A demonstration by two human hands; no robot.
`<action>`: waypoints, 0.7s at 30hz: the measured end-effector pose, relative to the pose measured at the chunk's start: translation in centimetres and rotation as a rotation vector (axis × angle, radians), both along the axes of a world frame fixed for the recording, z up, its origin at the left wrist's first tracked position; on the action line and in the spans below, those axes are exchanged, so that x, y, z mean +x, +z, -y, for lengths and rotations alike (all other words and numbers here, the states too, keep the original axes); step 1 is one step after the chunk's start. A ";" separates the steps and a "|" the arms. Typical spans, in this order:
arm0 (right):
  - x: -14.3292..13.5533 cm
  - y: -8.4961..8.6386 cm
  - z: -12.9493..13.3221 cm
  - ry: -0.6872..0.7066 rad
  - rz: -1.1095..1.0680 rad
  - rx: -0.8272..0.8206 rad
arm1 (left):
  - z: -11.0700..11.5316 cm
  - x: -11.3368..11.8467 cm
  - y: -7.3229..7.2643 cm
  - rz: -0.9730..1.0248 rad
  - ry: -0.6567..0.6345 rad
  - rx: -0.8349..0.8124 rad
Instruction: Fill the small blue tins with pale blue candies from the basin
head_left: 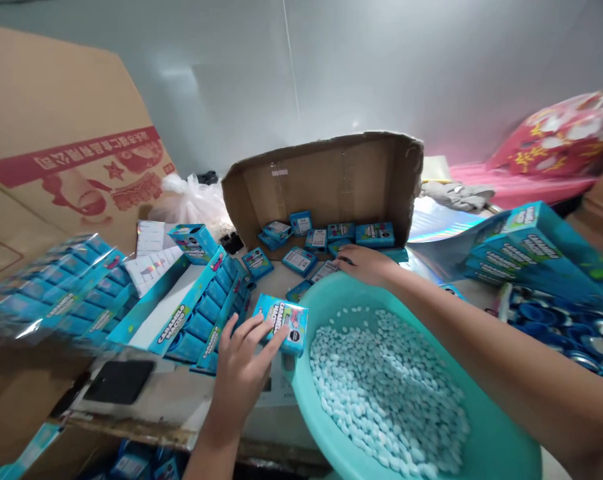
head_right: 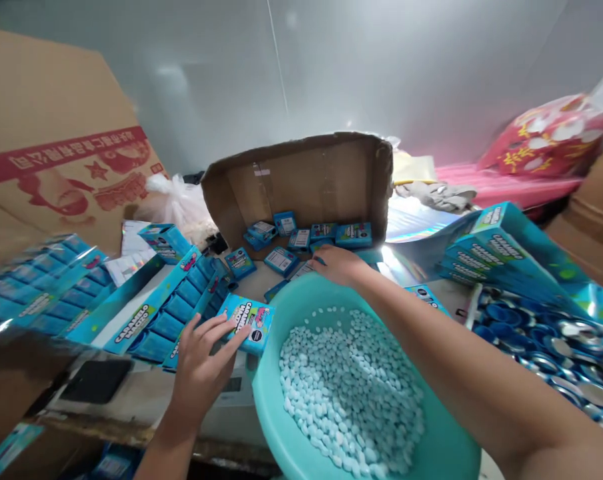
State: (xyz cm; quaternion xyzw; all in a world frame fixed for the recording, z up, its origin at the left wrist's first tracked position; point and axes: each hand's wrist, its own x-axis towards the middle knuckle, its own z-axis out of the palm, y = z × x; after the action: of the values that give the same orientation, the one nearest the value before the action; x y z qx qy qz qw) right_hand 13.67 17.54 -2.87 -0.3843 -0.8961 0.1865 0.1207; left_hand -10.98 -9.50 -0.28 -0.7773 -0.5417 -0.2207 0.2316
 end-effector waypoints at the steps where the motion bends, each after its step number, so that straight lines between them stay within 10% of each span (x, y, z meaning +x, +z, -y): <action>1: 0.0 0.0 0.0 -0.002 -0.004 -0.004 | 0.0 0.0 -0.2 0.010 0.019 -0.005; 21: -0.1 -0.5 -0.5 0.047 -0.024 -0.040 | 1.7 -1.1 -7.6 1.230 0.553 -0.192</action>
State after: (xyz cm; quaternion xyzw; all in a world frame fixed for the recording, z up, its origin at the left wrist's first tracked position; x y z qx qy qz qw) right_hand 13.62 18.06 -3.39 -0.3635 -0.8993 0.2119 0.1193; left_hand -12.05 -11.20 -7.88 -0.3604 -0.7707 -0.5063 -0.1406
